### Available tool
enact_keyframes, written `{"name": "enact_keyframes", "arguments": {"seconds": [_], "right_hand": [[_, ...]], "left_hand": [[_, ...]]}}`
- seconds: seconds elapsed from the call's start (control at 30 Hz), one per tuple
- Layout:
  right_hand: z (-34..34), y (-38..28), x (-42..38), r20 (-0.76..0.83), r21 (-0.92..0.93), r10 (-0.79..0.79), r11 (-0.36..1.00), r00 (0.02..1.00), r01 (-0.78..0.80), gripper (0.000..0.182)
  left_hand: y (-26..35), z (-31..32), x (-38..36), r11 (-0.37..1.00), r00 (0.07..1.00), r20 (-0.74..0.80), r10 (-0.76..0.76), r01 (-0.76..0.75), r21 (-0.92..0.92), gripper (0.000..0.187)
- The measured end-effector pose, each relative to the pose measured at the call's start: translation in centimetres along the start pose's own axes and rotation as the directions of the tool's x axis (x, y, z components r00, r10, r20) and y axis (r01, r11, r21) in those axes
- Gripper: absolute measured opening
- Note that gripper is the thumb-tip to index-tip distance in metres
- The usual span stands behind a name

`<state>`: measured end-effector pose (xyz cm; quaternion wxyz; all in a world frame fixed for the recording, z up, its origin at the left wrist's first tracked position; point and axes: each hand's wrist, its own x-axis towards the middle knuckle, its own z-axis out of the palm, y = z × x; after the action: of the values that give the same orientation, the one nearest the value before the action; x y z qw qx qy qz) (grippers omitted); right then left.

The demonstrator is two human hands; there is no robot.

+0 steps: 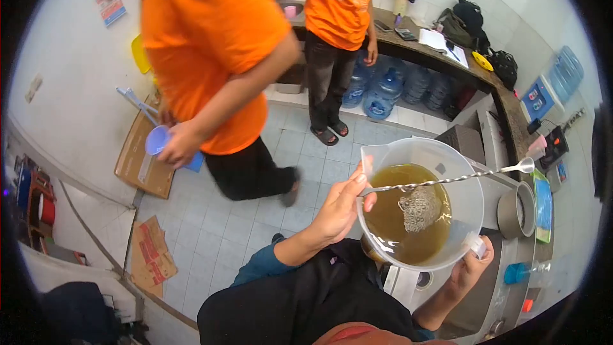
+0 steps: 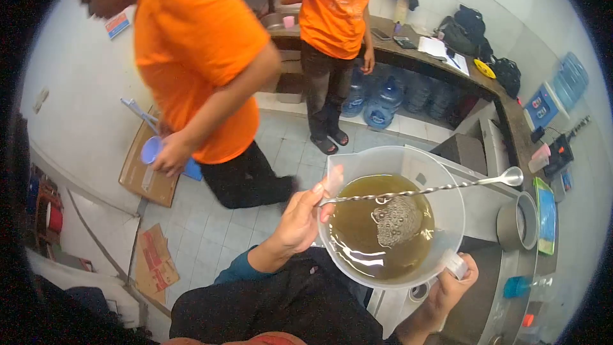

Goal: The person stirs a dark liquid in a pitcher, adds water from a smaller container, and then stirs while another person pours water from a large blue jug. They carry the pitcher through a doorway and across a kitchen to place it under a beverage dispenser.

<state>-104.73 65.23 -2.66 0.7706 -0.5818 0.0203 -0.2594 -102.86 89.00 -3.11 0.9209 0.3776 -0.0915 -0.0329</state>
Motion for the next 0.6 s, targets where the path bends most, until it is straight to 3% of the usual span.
{"name": "enact_keyframes", "arguments": {"seconds": [0.07, 0.13, 0.17, 0.2, 0.37, 0.6], "right_hand": [[-0.8, -0.1, 0.3, 0.157, -0.030, 0.074, 0.997, 0.985, -0.071, 0.019], [-1.4, 0.6, 0.2, 0.103, -0.004, 0.046, 0.999, 0.994, -0.046, 0.019], [-1.8, 0.8, 0.2, 0.111, 0.018, 0.033, 0.999, 0.993, -0.036, 0.020], [-2.0, 1.1, 0.1, 0.118, 0.042, 0.019, 0.999, 0.993, -0.024, 0.021], [-3.9, 3.6, -1.0, -0.026, 0.066, -0.008, 0.998, 1.000, 0.010, 0.044], [-1.1, 1.5, -1.1, -0.081, 0.048, -0.084, 0.995, 0.993, 0.088, 0.039]], "left_hand": [[-0.2, 0.5, 0.0, 0.997, 0.992, -0.126, 0.023, -0.014, 0.073, 0.041], [-0.2, 0.4, 0.1, 0.995, 0.992, -0.122, 0.037, -0.025, 0.098, 0.032], [-0.1, 0.6, 0.2, 0.996, 0.994, -0.105, 0.021, -0.011, 0.091, 0.034], [0.1, 0.7, 0.4, 0.996, 0.996, -0.085, 0.004, 0.003, 0.085, 0.047], [0.5, 1.5, 1.8, 0.990, 0.999, 0.003, -0.036, 0.036, 0.138, 0.047], [-0.3, 0.8, 4.6, 0.990, 0.996, 0.028, -0.080, 0.076, 0.119, 0.040]]}}
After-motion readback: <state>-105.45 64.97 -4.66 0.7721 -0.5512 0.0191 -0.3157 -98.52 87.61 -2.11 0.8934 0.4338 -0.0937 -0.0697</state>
